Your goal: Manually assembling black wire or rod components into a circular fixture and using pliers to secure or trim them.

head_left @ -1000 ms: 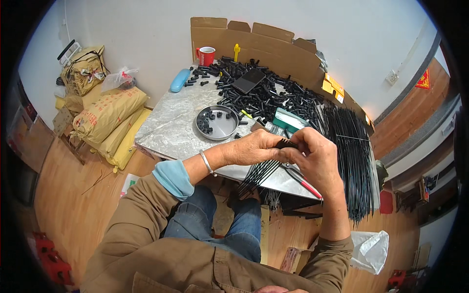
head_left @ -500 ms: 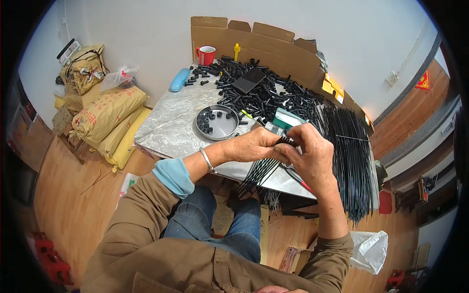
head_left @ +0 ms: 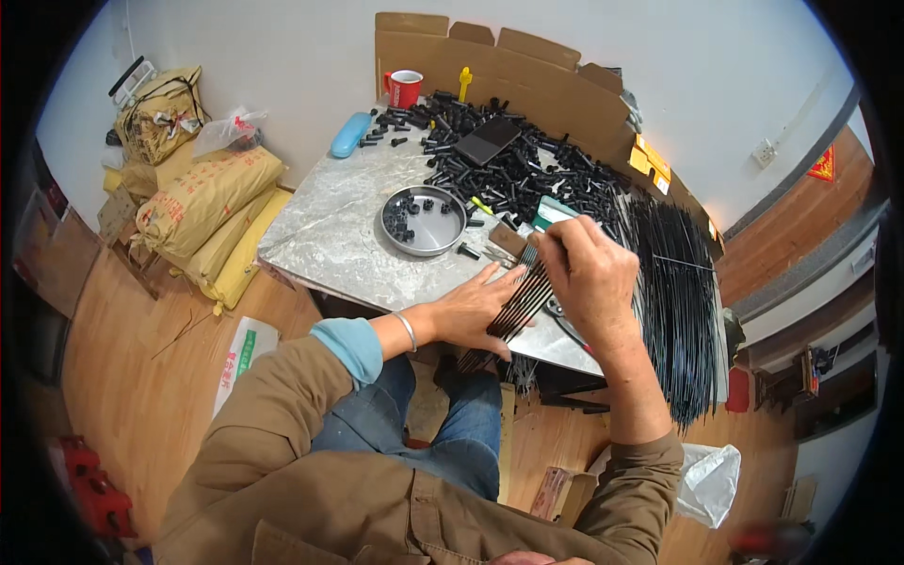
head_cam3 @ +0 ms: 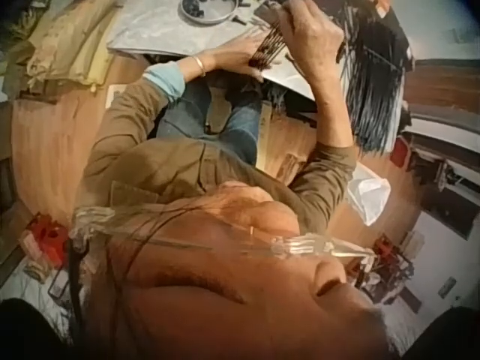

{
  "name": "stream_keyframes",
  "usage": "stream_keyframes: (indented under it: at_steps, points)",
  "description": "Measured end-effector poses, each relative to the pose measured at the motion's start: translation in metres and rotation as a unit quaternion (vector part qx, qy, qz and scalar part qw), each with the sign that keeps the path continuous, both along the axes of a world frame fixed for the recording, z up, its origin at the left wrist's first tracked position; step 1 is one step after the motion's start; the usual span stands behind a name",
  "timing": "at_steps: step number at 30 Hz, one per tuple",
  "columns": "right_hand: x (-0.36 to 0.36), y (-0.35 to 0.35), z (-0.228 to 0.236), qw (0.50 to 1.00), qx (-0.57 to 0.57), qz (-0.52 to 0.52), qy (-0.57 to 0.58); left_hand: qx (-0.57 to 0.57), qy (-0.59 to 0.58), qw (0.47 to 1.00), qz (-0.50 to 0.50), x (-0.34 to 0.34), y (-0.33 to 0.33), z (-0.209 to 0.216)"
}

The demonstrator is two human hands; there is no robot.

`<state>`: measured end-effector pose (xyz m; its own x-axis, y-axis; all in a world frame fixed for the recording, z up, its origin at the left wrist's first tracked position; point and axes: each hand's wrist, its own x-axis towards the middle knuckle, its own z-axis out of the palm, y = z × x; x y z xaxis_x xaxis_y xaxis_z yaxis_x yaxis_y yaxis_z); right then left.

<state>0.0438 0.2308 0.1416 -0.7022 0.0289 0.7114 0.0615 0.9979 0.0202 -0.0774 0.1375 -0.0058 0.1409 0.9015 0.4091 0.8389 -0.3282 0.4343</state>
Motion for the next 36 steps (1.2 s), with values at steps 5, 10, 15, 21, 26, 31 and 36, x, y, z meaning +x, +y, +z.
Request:
stream_keyframes:
  at_steps: [5, 10, 15, 21, 26, 31, 36]
  points:
    - [-0.007, 0.009, 0.021, 0.952, -0.289, 0.096, -0.009, 0.024, -0.018, 0.999, -0.013, -0.015, 0.002, -0.032]
    - [-0.015, 0.116, -0.025, 0.879, -0.467, -0.056, 0.074, 0.043, 0.061, 0.997, 0.024, -0.010, 0.006, -0.033]
    - [-0.051, 0.127, -0.129, 0.977, -0.197, 0.012, -0.085, 0.014, 0.067, 0.997, 0.023, -0.009, 0.009, -0.041]
    - [-0.067, 0.117, -0.142, 0.994, -0.048, -0.030, -0.098, -0.015, 0.033, 0.999, 0.023, -0.009, -0.010, -0.035]
    - [-0.070, 0.157, -0.120, 0.968, -0.112, -0.203, -0.101, -0.028, 0.034, 0.998, 0.034, -0.005, -0.025, -0.024]
    - [-0.082, 0.204, -0.120, 0.934, -0.126, -0.237, -0.234, -0.061, 0.030, 0.997, 0.029, -0.006, -0.020, -0.017]
    - [-0.082, 0.213, -0.121, 0.943, -0.076, -0.215, -0.243, -0.087, 0.045, 0.995, 0.025, -0.008, -0.018, -0.013]
